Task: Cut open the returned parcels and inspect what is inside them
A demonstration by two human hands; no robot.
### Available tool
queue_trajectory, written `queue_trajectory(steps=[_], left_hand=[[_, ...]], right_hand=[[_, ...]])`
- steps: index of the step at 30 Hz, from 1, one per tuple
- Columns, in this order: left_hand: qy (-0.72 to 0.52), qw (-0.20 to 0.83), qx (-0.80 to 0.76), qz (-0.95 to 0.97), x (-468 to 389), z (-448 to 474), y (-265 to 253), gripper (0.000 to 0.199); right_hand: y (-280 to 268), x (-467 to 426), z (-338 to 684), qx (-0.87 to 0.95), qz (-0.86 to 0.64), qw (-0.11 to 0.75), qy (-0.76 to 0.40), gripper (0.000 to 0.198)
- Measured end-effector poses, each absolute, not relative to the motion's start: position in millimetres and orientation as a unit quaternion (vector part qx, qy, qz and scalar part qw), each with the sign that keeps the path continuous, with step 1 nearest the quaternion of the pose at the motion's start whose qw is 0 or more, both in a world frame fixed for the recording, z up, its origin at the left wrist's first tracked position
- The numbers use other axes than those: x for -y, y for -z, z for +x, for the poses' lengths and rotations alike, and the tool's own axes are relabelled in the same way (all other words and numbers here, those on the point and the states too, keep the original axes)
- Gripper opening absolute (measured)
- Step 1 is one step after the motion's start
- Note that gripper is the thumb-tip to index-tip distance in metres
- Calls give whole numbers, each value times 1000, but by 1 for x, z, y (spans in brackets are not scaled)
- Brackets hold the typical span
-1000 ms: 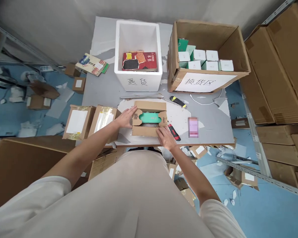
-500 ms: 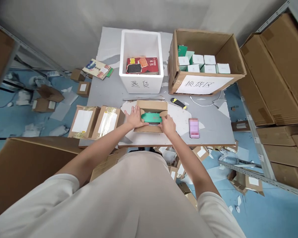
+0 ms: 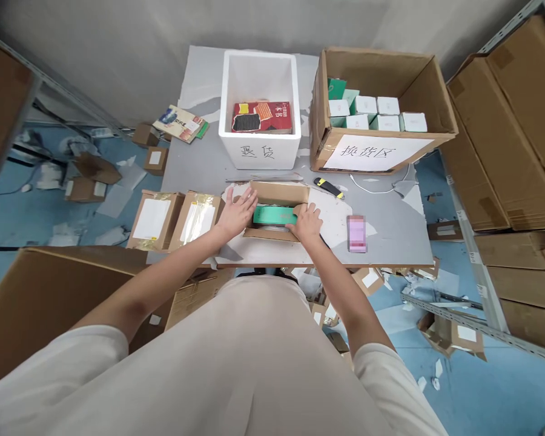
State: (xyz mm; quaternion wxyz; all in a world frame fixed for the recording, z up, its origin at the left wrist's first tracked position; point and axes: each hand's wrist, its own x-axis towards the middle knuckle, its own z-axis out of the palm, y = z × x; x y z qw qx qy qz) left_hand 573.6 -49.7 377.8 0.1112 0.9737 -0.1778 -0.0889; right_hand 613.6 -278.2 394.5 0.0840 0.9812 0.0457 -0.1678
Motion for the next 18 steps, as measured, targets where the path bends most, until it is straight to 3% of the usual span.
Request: queue_trajectory(steps=[3, 7, 9, 14, 16, 18], left_hand=[[164, 108, 207, 958, 49, 586, -372, 85], [244, 105, 131, 955, 46, 592, -364, 133], [260, 97, 107, 955, 45, 591, -362, 143], [238, 123, 101, 958, 46, 585, -359, 145], [230, 142, 85, 959, 47, 581, -357, 144], [224, 155, 61, 960, 48, 578, -354, 144]], right_hand=[[-384, 258, 615, -18, 975, 117, 188, 69], [-378, 250, 613, 10, 972, 113, 205, 58], [-380, 264, 613, -28, 976, 49, 208, 58], [-380, 336, 618, -91, 945, -231, 213, 58], [-376, 358, 620, -43, 939, -277, 200, 64], [-375, 368, 620, -23, 955, -248, 163, 67]])
